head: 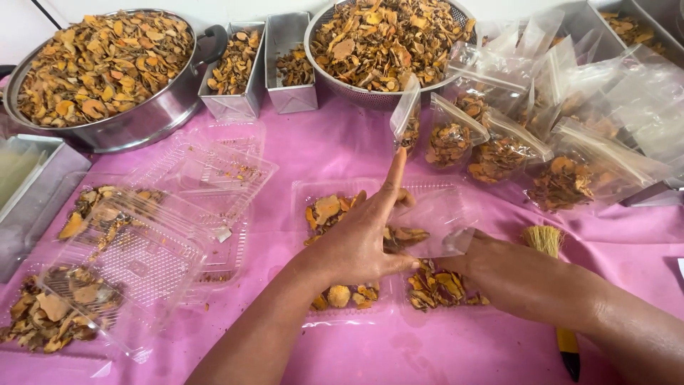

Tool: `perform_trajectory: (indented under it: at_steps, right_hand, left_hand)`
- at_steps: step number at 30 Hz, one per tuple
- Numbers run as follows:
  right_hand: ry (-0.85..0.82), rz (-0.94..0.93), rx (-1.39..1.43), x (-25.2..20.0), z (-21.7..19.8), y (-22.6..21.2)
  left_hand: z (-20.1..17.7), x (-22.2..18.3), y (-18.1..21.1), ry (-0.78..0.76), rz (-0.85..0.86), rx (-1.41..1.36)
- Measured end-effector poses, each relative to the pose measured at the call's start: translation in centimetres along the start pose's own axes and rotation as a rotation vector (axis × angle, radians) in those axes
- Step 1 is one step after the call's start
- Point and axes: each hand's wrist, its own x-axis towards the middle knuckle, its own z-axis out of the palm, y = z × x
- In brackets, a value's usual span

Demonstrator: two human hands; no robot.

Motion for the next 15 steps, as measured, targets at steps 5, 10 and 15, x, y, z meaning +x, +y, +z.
perform_trajectory:
  at_steps: [5,10,15]
  right_hand:
    - [0.011,0.009,0.035,0.6,1.6,-0.1]
    - [0.123,-0.156,0.059,1.8,2.3,0.6]
    - [0.175,-0.075,0.204,2.6,1.7,1.3]
  left_hand:
    - [-0.4,-0.1,0.6,-0.013,-0.023,-0.059]
    - [-0.7,-0.2,0.8,-0.025,-0.073,-0.064]
    - [-1.0,-0.3,0.8,-0.045,-0.112,-0.063]
